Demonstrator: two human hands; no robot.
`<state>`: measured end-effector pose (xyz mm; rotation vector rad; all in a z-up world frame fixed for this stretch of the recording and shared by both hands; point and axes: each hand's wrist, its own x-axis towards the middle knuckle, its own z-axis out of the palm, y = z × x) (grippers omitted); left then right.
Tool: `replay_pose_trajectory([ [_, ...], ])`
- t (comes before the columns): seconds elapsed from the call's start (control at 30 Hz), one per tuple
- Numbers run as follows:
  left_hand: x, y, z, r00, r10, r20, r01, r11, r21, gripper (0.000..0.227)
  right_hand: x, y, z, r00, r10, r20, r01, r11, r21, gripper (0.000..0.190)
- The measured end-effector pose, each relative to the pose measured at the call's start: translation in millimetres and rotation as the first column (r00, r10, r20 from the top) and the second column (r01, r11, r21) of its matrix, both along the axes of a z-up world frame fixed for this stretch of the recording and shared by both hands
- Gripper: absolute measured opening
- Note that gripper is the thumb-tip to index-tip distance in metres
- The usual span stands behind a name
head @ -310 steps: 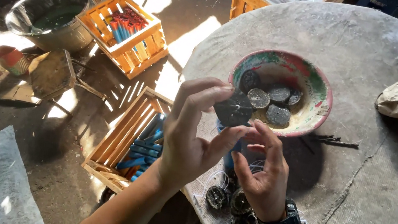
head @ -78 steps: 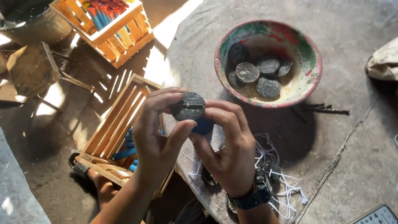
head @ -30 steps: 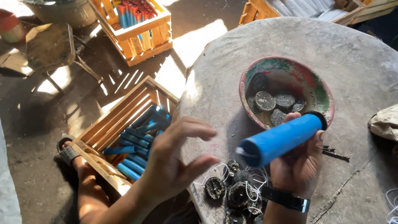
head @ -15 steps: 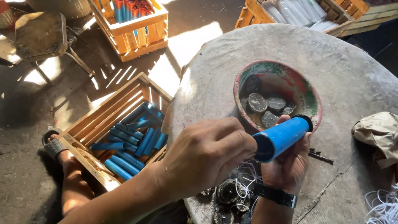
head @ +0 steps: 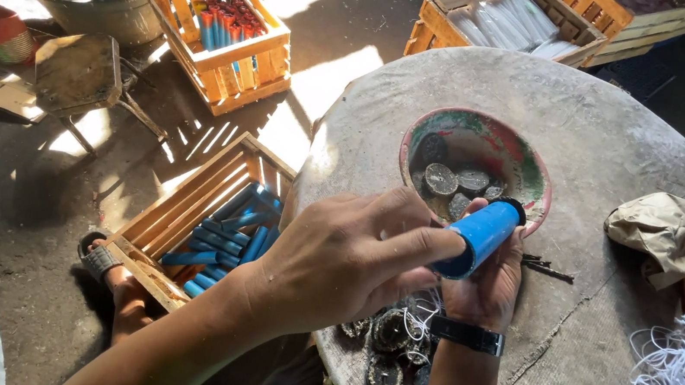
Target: Assembling plastic tube components by threading a wick through the center and inserting a base plug.
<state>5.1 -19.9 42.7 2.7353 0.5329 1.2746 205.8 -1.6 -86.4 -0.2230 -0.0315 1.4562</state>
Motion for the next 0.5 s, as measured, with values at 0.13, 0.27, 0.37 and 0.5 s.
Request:
replay_pose_trajectory([
  [0.13, 5.0, -0.5, 0.5, 0.999, 0.011, -0.037, -0.010, 0.999, 0.033, 0.015, 1.5, 1.5, -7.0, 0.996, -0.027, 0.086, 0.028, 0.999, -0.017, 0.044],
  [0.27, 3.3, 2.6, 8.5, 1.000, 0.009, 0.017, -0.009, 1.000, 0.028, 0.013, -2.7, 3.8, -5.2, 0.987, -0.074, 0.145, 0.095, 0.986, -0.138, 0.048],
  [0.37, 4.3, 12.8, 12.3, 0.993, 0.055, 0.102, -0.067, 0.990, 0.121, 0.017, -21.4, -4.5, 18.8, 0.993, -0.092, 0.079, 0.103, 0.983, -0.149, 0.049],
  [0.5, -0.7, 27.6, 35.4, 0.983, 0.004, 0.184, -0.027, 0.992, 0.123, 0.011, -43.3, -8.7, 29.4, 0.968, -0.055, 0.243, 0.093, 0.985, -0.148, 0.026],
])
